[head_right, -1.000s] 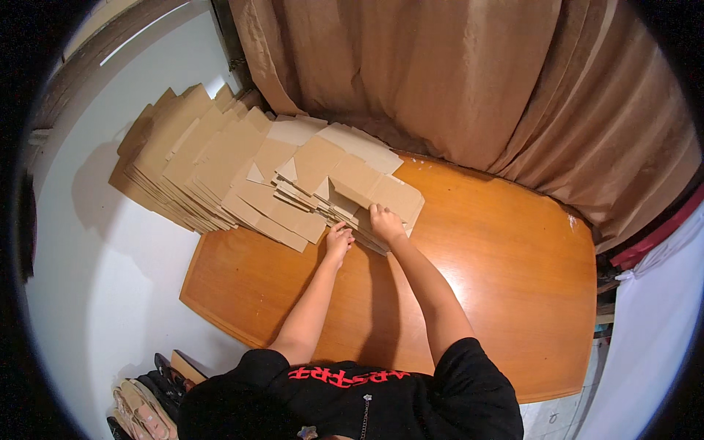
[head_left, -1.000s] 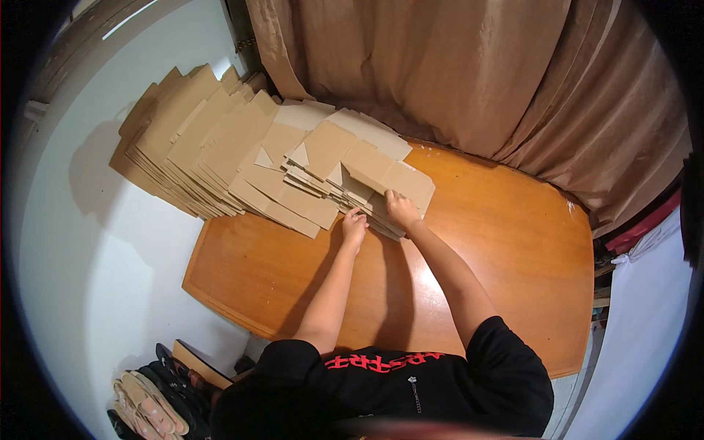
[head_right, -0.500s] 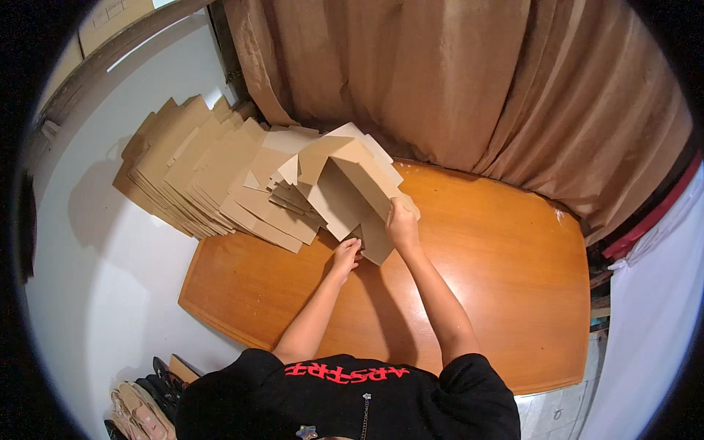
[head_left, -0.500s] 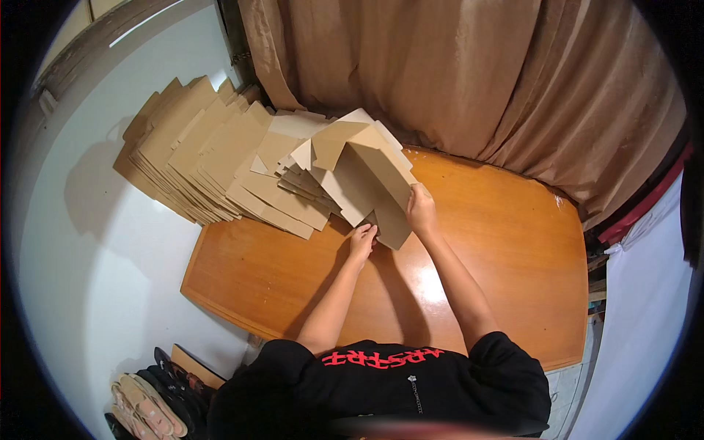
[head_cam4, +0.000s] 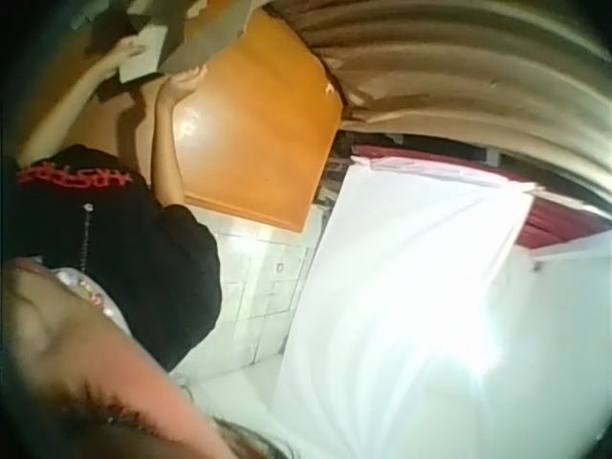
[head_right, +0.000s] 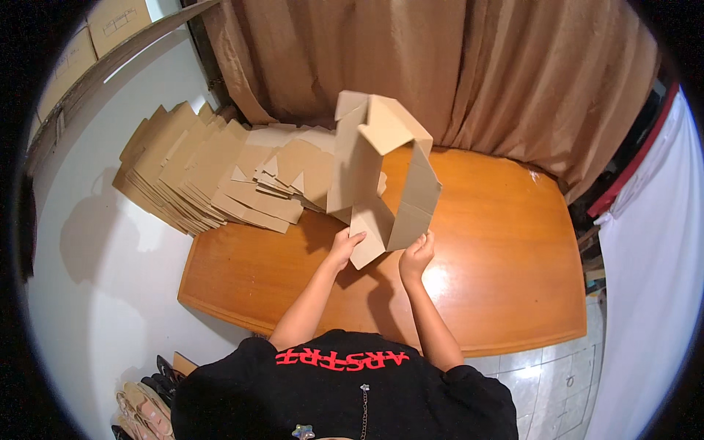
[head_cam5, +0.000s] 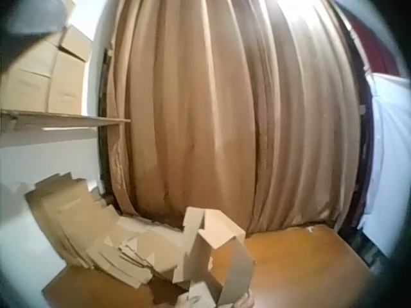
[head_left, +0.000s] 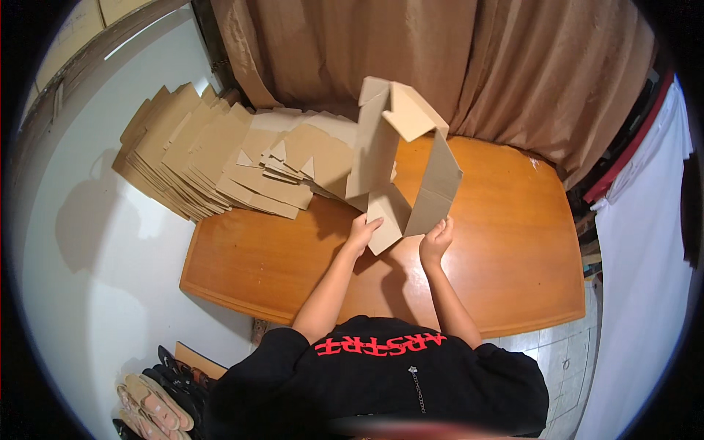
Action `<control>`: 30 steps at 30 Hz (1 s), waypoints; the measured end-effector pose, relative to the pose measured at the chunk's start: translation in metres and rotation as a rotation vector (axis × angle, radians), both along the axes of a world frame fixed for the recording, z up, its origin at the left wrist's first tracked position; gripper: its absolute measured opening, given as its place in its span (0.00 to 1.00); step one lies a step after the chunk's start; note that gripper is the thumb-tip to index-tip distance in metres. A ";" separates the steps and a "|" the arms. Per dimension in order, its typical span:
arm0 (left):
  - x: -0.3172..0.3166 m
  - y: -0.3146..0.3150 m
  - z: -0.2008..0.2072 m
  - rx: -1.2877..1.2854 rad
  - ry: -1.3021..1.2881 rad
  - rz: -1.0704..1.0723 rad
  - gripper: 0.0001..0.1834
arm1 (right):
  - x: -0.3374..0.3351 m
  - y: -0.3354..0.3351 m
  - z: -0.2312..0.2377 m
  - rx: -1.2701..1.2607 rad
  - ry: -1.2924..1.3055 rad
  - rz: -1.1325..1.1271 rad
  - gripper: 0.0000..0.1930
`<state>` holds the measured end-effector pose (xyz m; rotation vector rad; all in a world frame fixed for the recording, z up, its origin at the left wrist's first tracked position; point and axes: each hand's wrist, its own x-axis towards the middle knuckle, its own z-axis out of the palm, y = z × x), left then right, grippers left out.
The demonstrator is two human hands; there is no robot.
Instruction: Folding cardboard shoeboxes and placing them onto a storage shelf.
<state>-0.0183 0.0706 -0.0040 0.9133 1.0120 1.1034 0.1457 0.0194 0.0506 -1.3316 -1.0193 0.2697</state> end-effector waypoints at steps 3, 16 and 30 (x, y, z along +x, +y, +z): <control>0.004 -0.013 0.012 0.122 0.123 -0.060 0.13 | 0.011 -0.024 -0.011 -0.031 0.041 -0.037 0.13; -0.019 -0.043 0.043 0.207 0.504 -0.323 0.19 | 0.129 -0.052 -0.054 -0.532 0.201 -0.364 0.48; -0.036 -0.027 0.033 -0.132 0.390 -0.426 0.12 | 0.208 -0.090 -0.053 -0.296 0.309 -0.246 0.15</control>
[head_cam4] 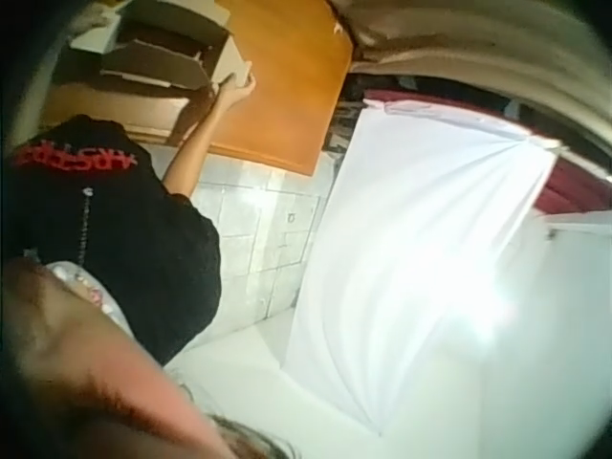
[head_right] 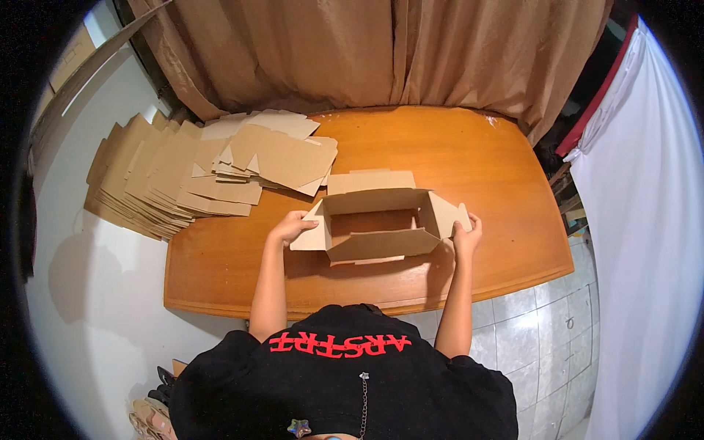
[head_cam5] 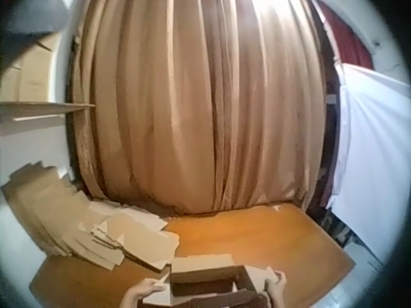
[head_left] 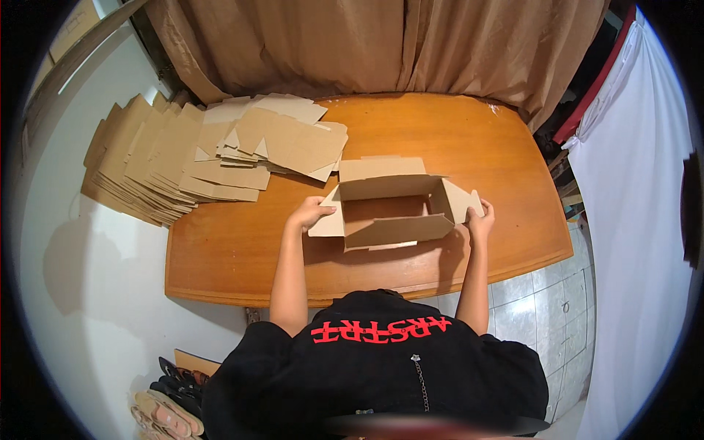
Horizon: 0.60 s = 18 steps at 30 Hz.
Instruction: Folding cardboard shoeboxes and placing them onto a storage shelf.
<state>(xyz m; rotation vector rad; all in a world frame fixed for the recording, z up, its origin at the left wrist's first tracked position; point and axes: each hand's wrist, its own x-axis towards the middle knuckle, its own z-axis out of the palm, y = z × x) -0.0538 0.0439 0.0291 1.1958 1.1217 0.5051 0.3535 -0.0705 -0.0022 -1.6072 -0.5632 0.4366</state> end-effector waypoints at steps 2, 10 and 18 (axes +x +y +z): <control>0.000 -0.002 0.011 0.050 0.204 0.063 0.12 | -0.019 -0.009 0.031 -0.141 0.004 0.043 0.16; 0.031 -0.033 0.034 0.485 0.950 0.290 0.25 | -0.018 -0.019 0.001 -0.517 -0.470 0.135 0.14; 0.055 -0.064 0.021 0.532 0.867 0.086 0.44 | -0.043 -0.003 0.024 -0.416 -0.807 0.209 0.26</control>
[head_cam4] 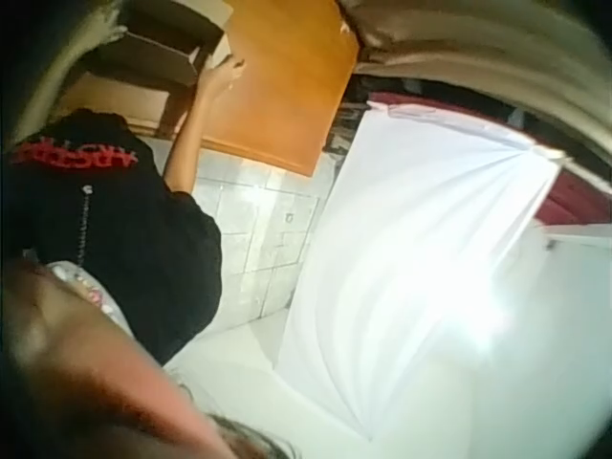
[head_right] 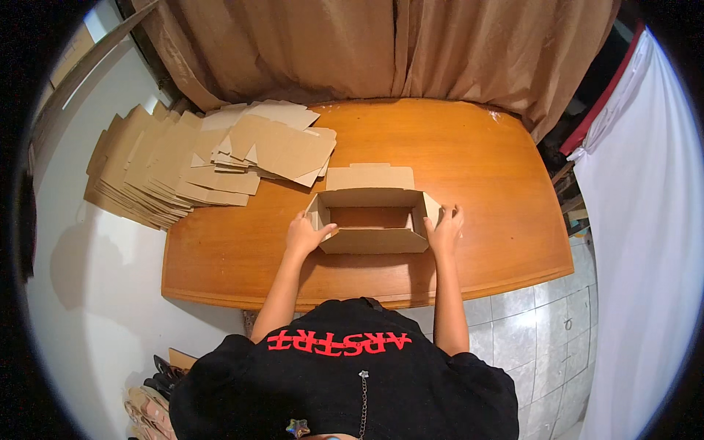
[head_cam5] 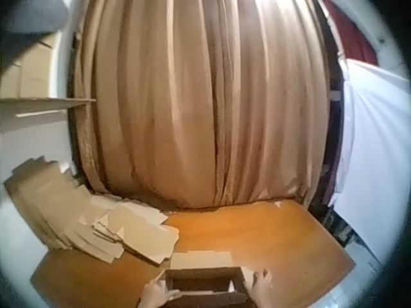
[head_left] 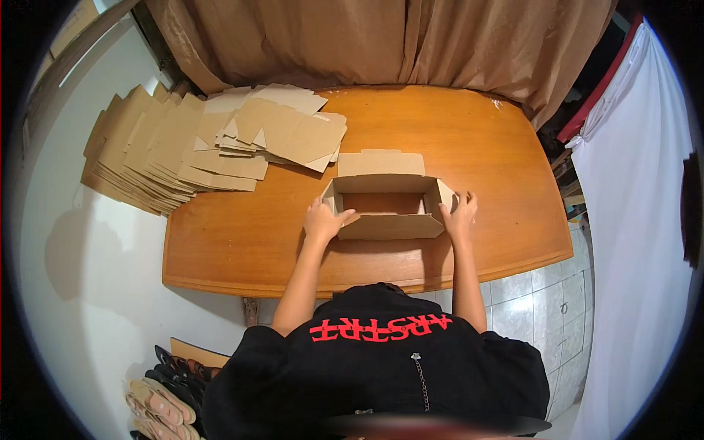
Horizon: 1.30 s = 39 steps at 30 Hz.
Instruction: Folding cardboard shoeboxes and placing them onto a storage shelf.
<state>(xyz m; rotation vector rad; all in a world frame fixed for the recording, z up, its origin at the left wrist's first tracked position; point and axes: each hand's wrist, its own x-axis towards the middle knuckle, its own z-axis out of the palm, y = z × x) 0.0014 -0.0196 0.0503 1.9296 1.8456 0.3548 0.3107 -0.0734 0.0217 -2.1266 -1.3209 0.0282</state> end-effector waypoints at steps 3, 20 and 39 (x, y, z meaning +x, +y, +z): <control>-0.002 0.002 -0.024 -0.062 -0.126 -0.026 0.56 | 0.000 0.014 0.000 0.102 -0.016 0.122 0.30; -0.016 0.002 -0.070 0.073 -0.392 -0.197 0.41 | 0.020 0.010 -0.004 -0.053 0.069 0.454 0.28; 0.033 -0.008 -0.021 -0.068 0.002 -0.425 0.62 | 0.075 -0.007 -0.014 0.003 0.841 -0.129 0.22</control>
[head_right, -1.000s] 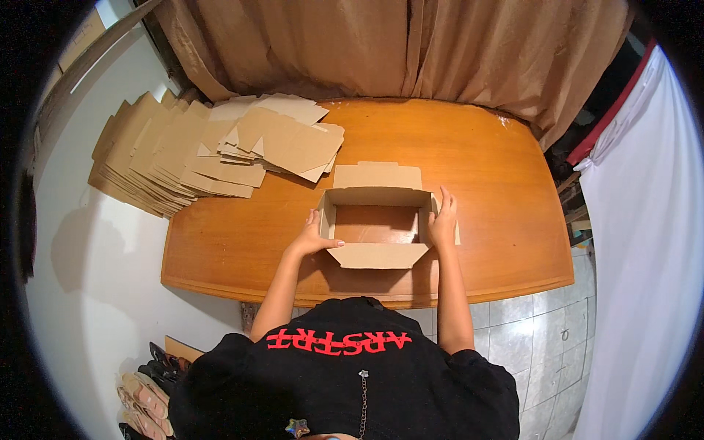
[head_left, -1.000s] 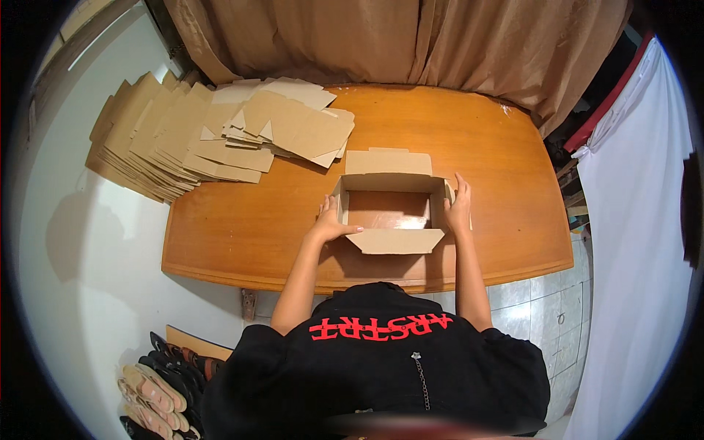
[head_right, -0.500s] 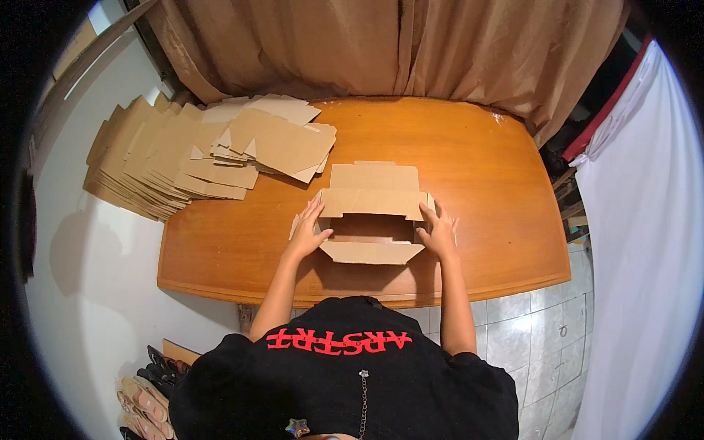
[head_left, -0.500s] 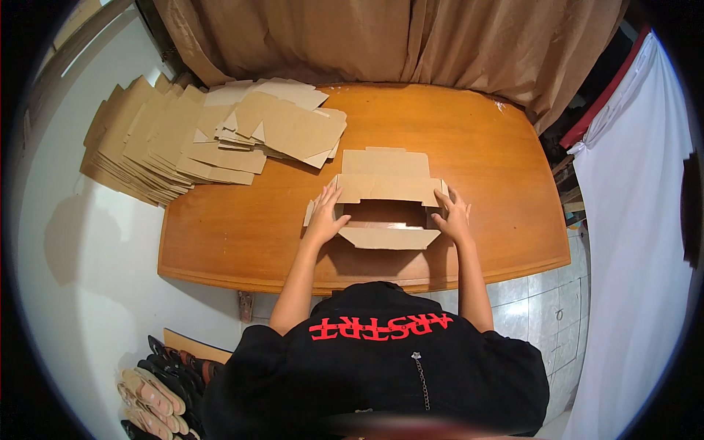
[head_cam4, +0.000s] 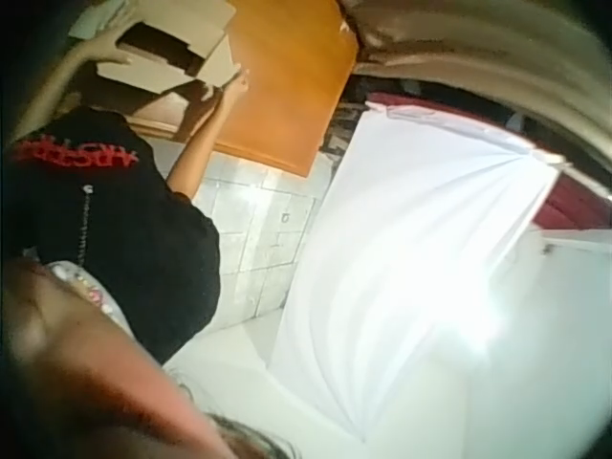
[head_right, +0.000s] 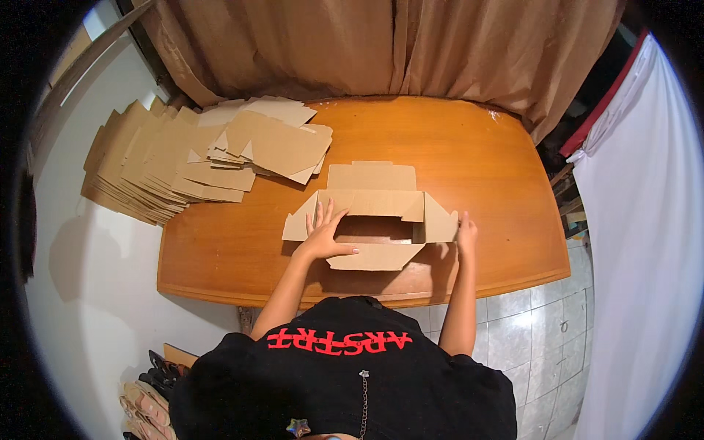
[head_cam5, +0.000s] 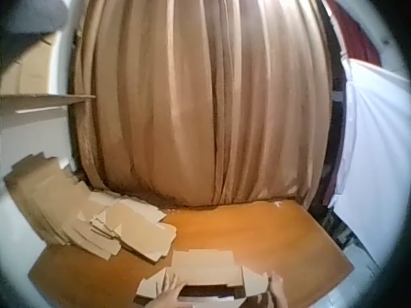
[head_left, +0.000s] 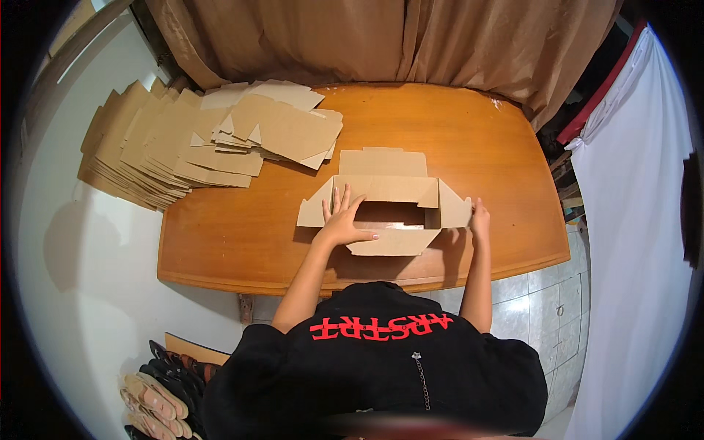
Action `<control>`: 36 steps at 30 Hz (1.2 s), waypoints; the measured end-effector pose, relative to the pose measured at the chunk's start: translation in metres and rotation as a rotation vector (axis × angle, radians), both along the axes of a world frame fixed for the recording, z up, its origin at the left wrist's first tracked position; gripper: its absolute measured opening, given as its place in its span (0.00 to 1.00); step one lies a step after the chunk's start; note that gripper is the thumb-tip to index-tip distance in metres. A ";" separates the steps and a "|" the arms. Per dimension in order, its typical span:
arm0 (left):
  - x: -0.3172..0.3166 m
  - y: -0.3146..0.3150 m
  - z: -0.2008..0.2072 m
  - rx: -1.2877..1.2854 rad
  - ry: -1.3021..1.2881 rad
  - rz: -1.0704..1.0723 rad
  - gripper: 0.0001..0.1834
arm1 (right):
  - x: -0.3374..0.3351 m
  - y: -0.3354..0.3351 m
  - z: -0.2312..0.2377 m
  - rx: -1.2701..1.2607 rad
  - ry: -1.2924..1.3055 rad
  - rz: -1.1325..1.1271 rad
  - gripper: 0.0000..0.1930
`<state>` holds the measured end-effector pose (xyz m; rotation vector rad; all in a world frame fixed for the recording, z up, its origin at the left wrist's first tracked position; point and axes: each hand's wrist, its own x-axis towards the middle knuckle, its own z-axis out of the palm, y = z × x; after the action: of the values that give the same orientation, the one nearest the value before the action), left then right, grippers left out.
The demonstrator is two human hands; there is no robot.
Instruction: Folding cardboard shoeboxes and placing them onto a storage shelf.
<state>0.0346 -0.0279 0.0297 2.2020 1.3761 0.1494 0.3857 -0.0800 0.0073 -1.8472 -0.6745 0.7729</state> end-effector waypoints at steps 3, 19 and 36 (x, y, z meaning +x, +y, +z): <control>0.001 0.000 0.006 -0.017 -0.027 -0.008 0.57 | 0.005 -0.002 0.003 0.169 0.478 0.146 0.21; 0.005 -0.002 -0.005 0.076 0.042 0.026 0.60 | -0.109 0.040 0.014 -0.052 -0.662 0.377 0.41; -0.054 -0.005 0.014 0.147 -0.116 0.726 0.29 | -0.113 0.038 0.026 -0.118 -0.812 0.390 0.49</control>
<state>-0.0197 -0.0329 0.0437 1.6625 2.0823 0.6400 0.2726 -0.0419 0.0337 -2.1585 -1.5631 0.2641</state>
